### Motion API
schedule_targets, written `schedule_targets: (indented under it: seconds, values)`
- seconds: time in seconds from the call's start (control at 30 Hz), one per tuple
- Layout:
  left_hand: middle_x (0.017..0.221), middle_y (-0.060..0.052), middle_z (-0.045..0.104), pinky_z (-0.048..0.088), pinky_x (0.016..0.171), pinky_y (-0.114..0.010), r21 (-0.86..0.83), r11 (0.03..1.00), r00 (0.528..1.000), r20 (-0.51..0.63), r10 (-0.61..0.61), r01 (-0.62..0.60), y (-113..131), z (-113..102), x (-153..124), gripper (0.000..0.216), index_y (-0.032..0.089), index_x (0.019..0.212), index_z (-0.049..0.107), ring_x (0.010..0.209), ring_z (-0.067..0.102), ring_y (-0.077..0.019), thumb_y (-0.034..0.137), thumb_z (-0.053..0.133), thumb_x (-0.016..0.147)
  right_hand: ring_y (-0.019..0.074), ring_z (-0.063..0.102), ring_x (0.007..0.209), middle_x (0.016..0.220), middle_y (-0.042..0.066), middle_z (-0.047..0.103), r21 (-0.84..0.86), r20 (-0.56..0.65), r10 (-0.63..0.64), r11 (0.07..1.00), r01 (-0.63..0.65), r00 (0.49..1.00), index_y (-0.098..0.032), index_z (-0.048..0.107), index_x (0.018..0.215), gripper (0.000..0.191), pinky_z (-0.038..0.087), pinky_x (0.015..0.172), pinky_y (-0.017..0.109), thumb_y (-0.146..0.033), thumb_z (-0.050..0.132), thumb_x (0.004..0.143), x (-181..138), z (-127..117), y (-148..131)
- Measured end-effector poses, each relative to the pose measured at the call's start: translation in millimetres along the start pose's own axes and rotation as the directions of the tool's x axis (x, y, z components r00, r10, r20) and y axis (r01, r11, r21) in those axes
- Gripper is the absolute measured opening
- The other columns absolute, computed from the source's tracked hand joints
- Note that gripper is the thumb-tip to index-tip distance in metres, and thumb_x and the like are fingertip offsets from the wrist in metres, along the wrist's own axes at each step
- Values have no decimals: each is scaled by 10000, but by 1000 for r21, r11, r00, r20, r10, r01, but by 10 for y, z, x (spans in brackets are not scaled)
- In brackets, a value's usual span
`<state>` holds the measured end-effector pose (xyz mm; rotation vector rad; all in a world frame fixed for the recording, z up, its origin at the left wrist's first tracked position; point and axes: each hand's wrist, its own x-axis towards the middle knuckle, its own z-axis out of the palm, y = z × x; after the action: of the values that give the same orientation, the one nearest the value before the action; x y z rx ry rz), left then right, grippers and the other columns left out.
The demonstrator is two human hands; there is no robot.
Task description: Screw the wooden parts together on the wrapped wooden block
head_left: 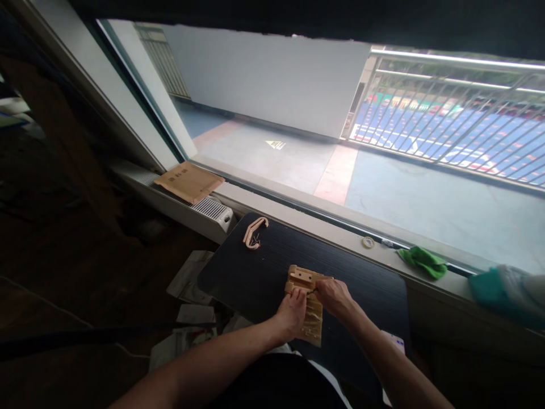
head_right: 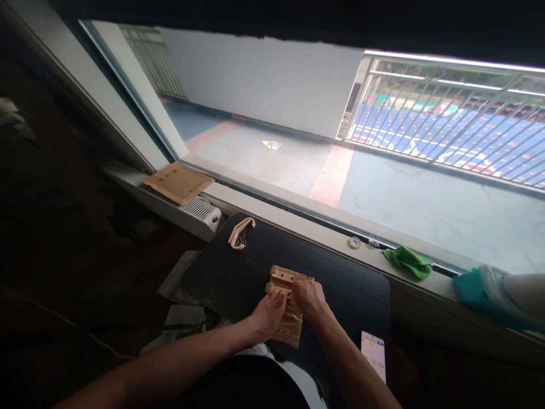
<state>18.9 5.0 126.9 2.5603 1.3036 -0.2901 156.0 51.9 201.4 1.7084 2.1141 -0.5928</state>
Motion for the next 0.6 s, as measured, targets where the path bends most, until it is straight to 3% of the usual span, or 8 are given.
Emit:
schedule_targets:
  seconds: [0.13, 0.3, 0.6]
  values:
    - [1237, -159, 458, 406, 924, -396, 5, 1000, 999, 44, 16, -16, -8, -26, 3, 678, 41, 1288, 349, 1125, 421, -289, 223, 621, 694, 183, 639, 868, 942, 67, 694, -19, 8, -40, 999, 40, 999, -215, 652, 949, 278, 433, 688, 250, -152, 435, 787, -23, -68, -7]
    - [1241, -159, 470, 422, 904, -400, -21, 999, 1000, 8, -26, 26, 1, 16, 16, 554, 51, 1268, 379, 1152, 421, -289, 143, 529, 742, 177, 629, 889, 948, 73, 688, -50, 13, -120, 991, 121, 993, -189, 644, 938, 311, 424, 713, 246, -116, 361, 830, 31, -82, -47]
    - [1245, -169, 459, 392, 924, -413, -17, 1000, 1000, 29, 9, -9, -10, 20, -5, 675, 53, 1282, 363, 1153, 403, -314, 177, 622, 670, 202, 639, 873, 941, 86, 691, -37, -9, -46, 998, 46, 999, -177, 637, 918, 270, 437, 705, 278, -218, 379, 849, 23, -64, -55]
